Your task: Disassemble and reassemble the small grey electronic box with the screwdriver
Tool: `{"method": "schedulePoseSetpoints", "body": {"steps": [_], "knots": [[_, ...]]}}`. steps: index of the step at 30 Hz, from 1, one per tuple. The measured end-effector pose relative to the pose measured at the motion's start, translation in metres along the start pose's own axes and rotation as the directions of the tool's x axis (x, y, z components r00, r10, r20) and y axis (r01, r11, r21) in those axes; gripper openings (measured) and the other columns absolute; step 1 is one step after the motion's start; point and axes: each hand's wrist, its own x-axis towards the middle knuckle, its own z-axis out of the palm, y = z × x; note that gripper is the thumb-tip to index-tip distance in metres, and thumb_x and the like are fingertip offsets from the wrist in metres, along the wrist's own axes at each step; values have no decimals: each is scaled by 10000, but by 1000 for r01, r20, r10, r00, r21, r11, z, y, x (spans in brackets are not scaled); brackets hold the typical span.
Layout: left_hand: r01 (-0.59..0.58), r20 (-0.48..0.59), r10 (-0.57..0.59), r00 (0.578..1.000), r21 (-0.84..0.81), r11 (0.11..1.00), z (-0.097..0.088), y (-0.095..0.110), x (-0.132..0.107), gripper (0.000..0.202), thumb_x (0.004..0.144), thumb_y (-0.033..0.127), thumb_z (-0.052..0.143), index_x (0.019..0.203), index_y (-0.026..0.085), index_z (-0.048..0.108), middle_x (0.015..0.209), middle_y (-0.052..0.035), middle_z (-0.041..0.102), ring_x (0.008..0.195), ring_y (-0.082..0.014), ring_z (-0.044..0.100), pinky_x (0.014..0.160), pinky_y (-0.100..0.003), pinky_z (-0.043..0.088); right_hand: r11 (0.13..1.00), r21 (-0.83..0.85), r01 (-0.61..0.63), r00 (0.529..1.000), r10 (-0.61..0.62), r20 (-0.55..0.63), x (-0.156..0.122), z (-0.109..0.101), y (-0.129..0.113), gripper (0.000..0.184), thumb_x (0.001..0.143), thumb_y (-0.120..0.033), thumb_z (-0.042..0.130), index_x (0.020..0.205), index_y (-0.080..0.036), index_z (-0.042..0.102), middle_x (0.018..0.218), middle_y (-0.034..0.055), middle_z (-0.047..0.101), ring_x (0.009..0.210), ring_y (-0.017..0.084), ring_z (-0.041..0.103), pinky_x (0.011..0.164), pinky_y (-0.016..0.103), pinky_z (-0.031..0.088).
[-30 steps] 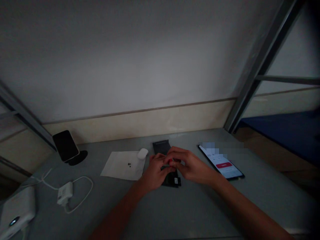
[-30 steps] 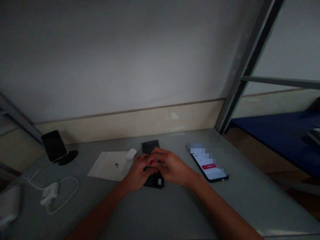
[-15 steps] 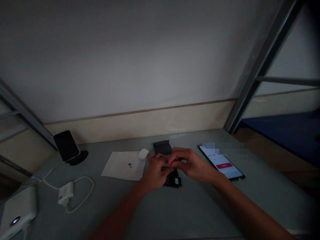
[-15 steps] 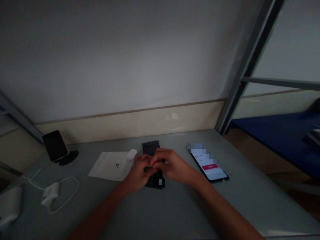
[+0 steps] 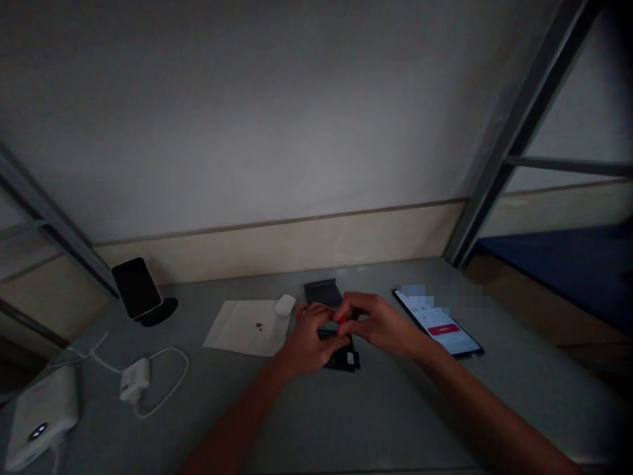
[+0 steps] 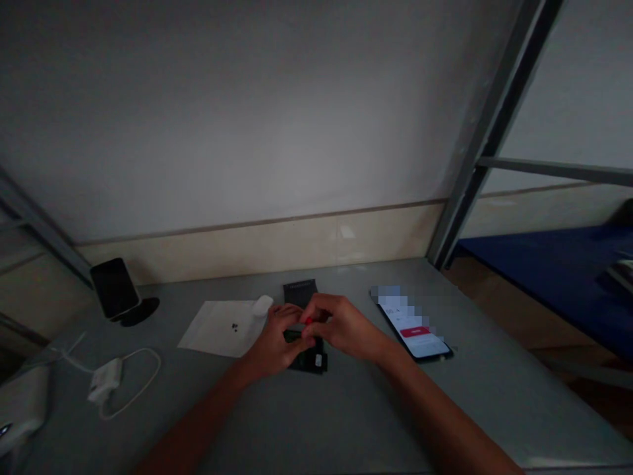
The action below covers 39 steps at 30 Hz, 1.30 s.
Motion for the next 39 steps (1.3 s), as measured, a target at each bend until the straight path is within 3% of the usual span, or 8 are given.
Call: {"method": "schedulePoseSetpoints", "body": {"steps": [9,13,18,22,25,29,34,39], "knots": [[14,11,-14,1000,24,1000,2,-1,5,199,928,168,562,830,216,728,945,-26,716,1063,-219,586,992,-418,308,999,6,51,998,-51,26,-1,0,-9,119,904,-235,608,866,-181,707,817,27,674,759,159,659,711,282,507],[18,49,-20,999,47,999,-2,2,3,167,938,237,580,880,226,736,924,-28,696,1040,-222,590,980,-423,324,999,-24,38,999,-39,-8,0,1,-6,91,869,-199,610,821,-187,687,781,18,673,736,160,657,691,276,508],[-24,26,22,999,87,996,-18,-3,2,260,896,397,670,1079,213,685,1145,-72,685,1148,-253,559,1019,-418,336,996,-76,52,998,-54,-29,2,7,-1,57,860,-194,633,855,-193,690,808,12,688,758,157,630,718,275,485],[38,-37,-33,999,126,991,-19,-18,1,402,976,424,536,1320,220,575,1345,-97,608,1264,-251,500,1081,-422,325,999,-13,41,999,-41,-12,6,7,9,122,894,-308,647,920,-194,684,852,20,690,791,169,624,754,294,483],[95,-51,-88,995,144,985,-12,-28,1,386,1036,342,380,1345,214,572,1337,-94,611,1268,-232,492,1099,-424,325,989,137,46,987,-24,-158,10,-1,16,201,907,-395,637,946,-199,660,855,25,676,810,178,626,788,312,489],[161,-95,-143,985,220,962,-7,-30,2,320,936,272,580,1242,235,664,1097,-77,685,1098,-246,559,1022,-443,368,965,246,86,918,19,-397,14,-15,26,292,941,-474,570,1046,-211,637,772,11,639,736,173,597,740,314,478],[166,-124,-138,983,245,955,-7,-27,3,81,825,198,709,851,245,771,887,-39,698,985,-245,580,962,-452,374,997,74,21,919,10,-394,18,-17,42,325,949,-475,538,1060,-201,670,733,7,591,665,166,548,646,302,454],[158,-401,-175,899,-76,985,-10,-25,9,81,833,184,666,830,199,746,889,-48,686,892,-197,618,843,-339,465,957,-291,14,911,-132,-390,16,-8,42,302,916,-411,606,1142,-219,662,1046,86,664,924,229,617,886,408,499]]}}
